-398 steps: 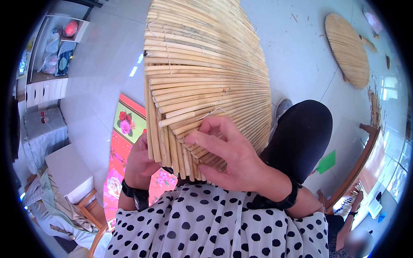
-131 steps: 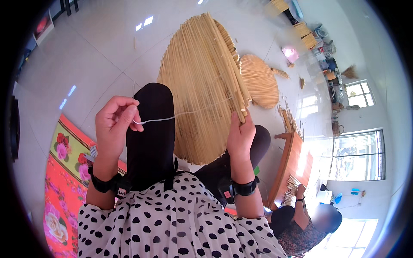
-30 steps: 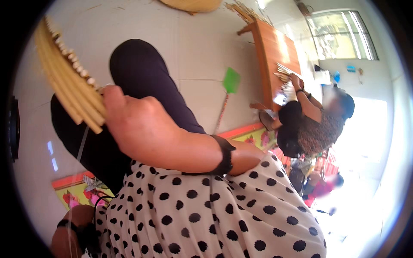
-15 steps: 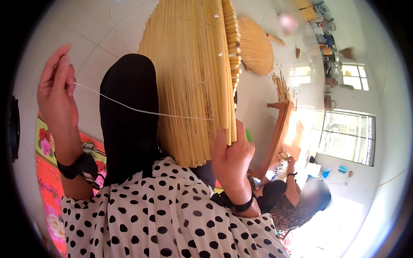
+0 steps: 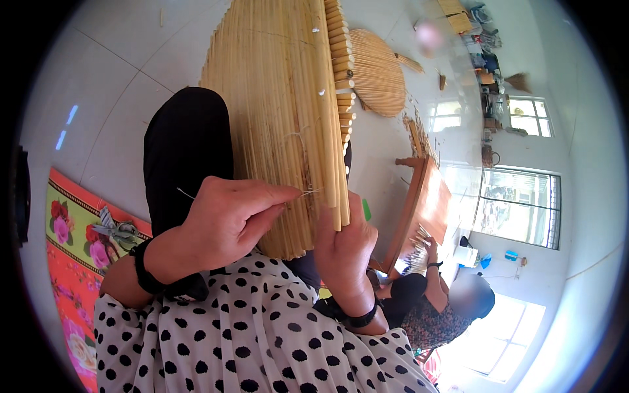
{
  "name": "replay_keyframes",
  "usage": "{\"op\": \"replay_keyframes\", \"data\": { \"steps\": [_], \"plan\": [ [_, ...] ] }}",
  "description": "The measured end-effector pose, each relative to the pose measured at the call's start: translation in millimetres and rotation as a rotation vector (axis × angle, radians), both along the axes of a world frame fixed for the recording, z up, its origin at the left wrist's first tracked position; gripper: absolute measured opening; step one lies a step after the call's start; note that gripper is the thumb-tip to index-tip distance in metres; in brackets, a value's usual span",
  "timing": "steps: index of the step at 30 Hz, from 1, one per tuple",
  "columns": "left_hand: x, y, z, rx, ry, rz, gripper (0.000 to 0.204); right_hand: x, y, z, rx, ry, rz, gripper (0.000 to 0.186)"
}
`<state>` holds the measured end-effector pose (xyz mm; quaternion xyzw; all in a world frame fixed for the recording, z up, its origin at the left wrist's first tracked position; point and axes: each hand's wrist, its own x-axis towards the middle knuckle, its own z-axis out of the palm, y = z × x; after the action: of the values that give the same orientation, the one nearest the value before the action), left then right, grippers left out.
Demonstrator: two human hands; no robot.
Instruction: The person weaves a bamboo mat by hand, threading a string through the bamboo strips to secure them. They use a pair of scissors to cut the string and continue weaving the mat while sitting on the floor.
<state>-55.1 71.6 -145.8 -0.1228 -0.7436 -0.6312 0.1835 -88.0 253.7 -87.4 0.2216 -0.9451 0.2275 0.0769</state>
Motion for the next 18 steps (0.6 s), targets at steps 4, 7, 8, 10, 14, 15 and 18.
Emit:
{"op": "replay_keyframes", "data": {
  "steps": [4, 7, 8, 10, 14, 15, 18],
  "plan": [
    [1.7, -2.7, -0.8, -0.028, -0.018, -0.004, 0.021, 1.7, -0.6, 1.5, 0.034, -0.019, -0.015, 0.021],
    [2.8, -2.9, -1.7, -0.022, -0.005, 0.019, 0.021, 1.2, -1.4, 1.7, 0.027, -0.012, -0.009, 0.021],
    [3.4, -3.0, -2.1, -0.017, 0.004, 0.029, 0.021, 1.9, -1.9, 1.6, 0.026, -0.013, -0.012, 0.022],
    [4.0, -3.7, -2.2, -0.028, -0.01, 0.02, 0.021, 2.9, -2.6, 1.6, 0.021, -0.012, -0.014, 0.022],
    [3.9, -5.1, -1.2, -0.045, -0.03, 0.006, 0.02, 2.3, -1.9, 1.1, 0.032, -0.003, -0.007, 0.022],
    [3.6, -5.7, -0.3, -0.045, -0.031, 0.006, 0.02, 1.9, -1.3, 1.2, 0.04, -0.001, -0.004, 0.022],
    [3.2, -6.7, 1.5, -0.049, -0.038, 0.006, 0.02, 1.3, 0.4, 1.2, 0.03, -0.022, -0.005, 0.022]
  ]
}}
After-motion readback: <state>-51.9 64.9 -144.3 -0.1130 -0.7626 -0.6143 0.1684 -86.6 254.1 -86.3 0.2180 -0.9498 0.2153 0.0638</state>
